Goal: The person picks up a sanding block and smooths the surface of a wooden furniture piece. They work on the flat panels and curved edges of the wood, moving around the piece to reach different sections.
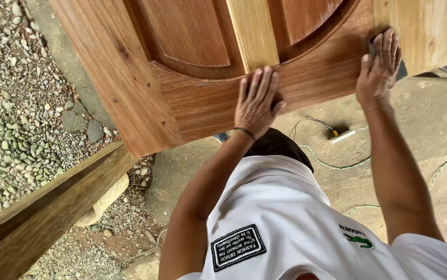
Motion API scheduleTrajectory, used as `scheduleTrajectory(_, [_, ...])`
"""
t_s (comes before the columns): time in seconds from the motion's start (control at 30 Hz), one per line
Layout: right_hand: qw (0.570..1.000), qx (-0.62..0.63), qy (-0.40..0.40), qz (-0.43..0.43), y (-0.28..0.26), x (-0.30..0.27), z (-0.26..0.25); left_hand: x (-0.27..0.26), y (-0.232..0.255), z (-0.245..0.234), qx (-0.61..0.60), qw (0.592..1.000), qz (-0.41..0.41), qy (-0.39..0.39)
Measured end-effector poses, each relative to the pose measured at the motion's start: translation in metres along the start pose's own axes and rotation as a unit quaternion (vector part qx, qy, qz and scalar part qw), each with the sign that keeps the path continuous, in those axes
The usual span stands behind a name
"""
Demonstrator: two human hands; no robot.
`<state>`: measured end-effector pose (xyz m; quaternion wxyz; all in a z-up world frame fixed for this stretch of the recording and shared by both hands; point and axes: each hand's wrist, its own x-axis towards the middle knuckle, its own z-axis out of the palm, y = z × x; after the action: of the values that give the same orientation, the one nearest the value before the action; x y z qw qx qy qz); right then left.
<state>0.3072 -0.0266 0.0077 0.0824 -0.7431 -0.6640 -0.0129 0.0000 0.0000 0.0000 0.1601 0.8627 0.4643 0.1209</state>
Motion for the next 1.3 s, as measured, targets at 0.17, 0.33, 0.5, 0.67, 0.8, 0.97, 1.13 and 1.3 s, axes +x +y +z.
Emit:
scheduleTrajectory(0.17, [0.934,0.354,-0.015,-0.045,-0.170,-0.038,0.032,-0.036,-0.063,-0.018,-0.015,0.994,-0.103,0.020])
scheduleTrajectory(0.33, [0.961,0.061,-0.246,-0.110,-0.168,-0.036,0.018,-0.056,-0.113,-0.031,0.002,0.972,-0.236,0.015])
scheduleTrajectory(0.5, [0.993,0.009,0.090,-0.073,0.013,0.038,0.029,-0.035,-0.110,-0.009,0.086,0.907,-0.408,-0.059])
scheduleTrajectory(0.67, [0.979,0.147,0.032,-0.135,-0.027,0.030,0.082,-0.007,-0.052,0.045,0.099,0.954,-0.270,-0.080])
scheduleTrajectory(0.8, [0.935,0.156,-0.130,-0.289,-0.122,0.004,0.112,-0.007,-0.073,0.071,0.076,0.965,-0.251,-0.010])
scheduleTrajectory(0.97, [0.911,0.116,-0.084,-0.386,-0.213,0.042,0.157,-0.026,-0.139,0.097,0.087,0.934,-0.347,-0.011])
scheduleTrajectory(1.13, [0.915,0.120,-0.095,-0.373,-0.232,0.066,0.191,-0.035,-0.173,0.115,0.096,0.911,-0.396,-0.068])
scheduleTrajectory(1.3, [0.907,0.150,-0.113,-0.378,-0.148,0.028,0.196,-0.032,-0.172,0.135,-0.054,0.877,-0.474,0.064])
